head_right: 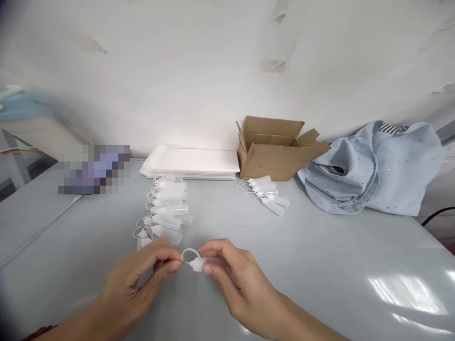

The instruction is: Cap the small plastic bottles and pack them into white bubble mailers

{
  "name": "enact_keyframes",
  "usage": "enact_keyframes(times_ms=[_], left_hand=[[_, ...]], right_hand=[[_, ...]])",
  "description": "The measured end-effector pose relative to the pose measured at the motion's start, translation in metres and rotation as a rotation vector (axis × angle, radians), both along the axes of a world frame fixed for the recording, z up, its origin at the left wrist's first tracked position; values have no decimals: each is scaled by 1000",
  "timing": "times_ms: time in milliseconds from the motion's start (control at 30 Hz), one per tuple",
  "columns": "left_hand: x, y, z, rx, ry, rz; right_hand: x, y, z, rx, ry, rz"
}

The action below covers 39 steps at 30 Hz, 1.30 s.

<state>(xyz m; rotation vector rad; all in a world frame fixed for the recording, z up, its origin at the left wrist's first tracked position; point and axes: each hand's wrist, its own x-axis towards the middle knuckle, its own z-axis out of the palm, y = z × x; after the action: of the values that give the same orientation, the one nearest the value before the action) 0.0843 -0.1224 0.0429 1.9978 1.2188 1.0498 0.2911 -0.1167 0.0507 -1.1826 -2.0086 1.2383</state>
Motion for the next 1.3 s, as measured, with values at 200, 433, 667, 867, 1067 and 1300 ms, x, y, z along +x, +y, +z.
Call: enact_keyframes(times_ms=[200,433,667,867,1067,1300], left_hand=[[1,2,-10,211,-20,-62],[-2,4,-19,367,178,-177],[-5,3,-12,191,58,-124],[-12,4,-2,75,96,-56],[-9,2,-2,-4,51,-127],[-9,-1,-2,8,62,-261]], right_hand=[[1,-2,3,64,-104,45],[0,-1,-6,148,-134,123],[-1,-3,-6,59,-110,47],[2,-1,-1,47,-92,-2],[2,-2,-2,30,-104,23],[5,-2,0,3,-170,119]])
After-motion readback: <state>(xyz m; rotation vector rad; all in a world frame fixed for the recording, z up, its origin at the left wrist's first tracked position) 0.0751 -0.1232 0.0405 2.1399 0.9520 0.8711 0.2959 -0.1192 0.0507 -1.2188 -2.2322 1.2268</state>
